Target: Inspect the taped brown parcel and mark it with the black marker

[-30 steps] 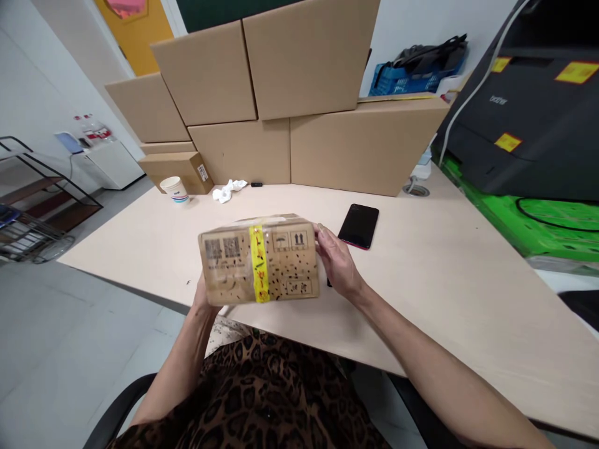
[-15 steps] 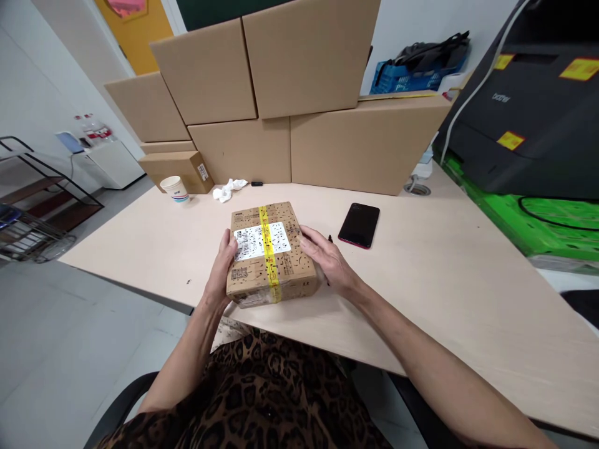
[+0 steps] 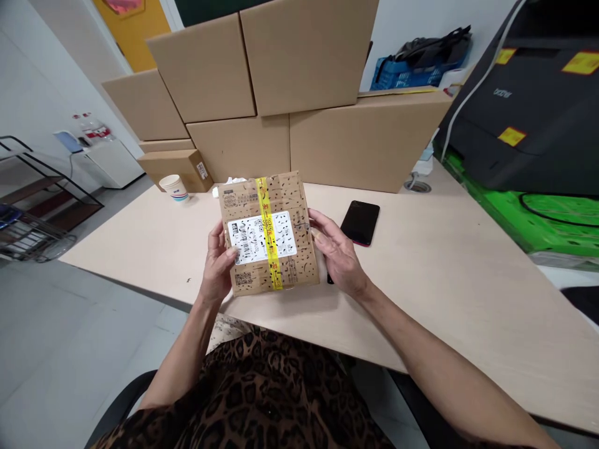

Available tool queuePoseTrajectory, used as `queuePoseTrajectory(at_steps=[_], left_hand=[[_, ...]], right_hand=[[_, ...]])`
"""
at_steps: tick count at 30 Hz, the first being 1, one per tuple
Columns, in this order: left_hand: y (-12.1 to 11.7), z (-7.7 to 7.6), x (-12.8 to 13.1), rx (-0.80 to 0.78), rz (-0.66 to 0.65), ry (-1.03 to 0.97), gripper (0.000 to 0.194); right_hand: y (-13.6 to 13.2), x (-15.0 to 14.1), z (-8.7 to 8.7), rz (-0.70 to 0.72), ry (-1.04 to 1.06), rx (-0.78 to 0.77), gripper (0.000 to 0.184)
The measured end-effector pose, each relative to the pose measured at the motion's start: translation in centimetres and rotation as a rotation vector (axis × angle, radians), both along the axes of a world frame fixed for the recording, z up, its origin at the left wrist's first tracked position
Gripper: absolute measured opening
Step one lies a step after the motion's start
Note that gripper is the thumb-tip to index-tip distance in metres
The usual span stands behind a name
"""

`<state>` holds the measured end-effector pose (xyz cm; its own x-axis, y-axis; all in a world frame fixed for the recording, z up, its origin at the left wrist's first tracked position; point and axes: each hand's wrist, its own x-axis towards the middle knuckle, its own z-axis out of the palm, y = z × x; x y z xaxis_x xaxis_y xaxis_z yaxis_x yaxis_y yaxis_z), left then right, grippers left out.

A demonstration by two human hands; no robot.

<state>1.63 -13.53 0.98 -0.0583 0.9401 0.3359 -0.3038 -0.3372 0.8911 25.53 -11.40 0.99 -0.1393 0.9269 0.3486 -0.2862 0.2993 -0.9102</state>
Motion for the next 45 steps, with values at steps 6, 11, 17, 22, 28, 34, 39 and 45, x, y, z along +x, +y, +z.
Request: queuePoseTrajectory(at_steps=[6,11,17,22,28,34,39,45], left_hand=[[-0.6,-0.9,0.0,0.094,0.057,0.007,0.091],[-0.1,-1.2,-0.7,0.034,-0.055,0.077,0.095],[0.3,-1.6,-1.3,0.004,-0.074,0.196,0.107],[1.1,-1.2,-1.0,-0.051,0.059,0.029,0.092],[1.2,0.0,-0.6,-0.109,0.043,-0.100,0.064],[0.7,-0.5,0.6,-0.063,0.118,-0.182,0.070],[0.2,-0.5,2.4,-0.054,0.181,-0.348,0.078],[-0.4,-1.1,5.0,-0.072,0.143,-0.420,0.083]], right_hand=[[-0.8,0.0,0.3,-0.015,-0.007,0.067,0.053],[-0.5,0.0,0.2,-0.060,-0.023,0.069,0.052],[0.3,-0.1,-0.5,-0.029,-0.018,0.097,0.049],[0.3,0.4,-0.7,-0.129,-0.086,0.101,0.041],[-0.1,0.8,-0.3,-0.251,-0.264,0.082,0.042],[0.1,-0.3,-1.3,0.099,-0.161,-0.174,0.069],[-0.1,-0.2,-0.8,0.137,-0.073,-0.254,0.085],[-0.1,-0.7,-0.9,0.045,0.052,-0.263,0.072]])
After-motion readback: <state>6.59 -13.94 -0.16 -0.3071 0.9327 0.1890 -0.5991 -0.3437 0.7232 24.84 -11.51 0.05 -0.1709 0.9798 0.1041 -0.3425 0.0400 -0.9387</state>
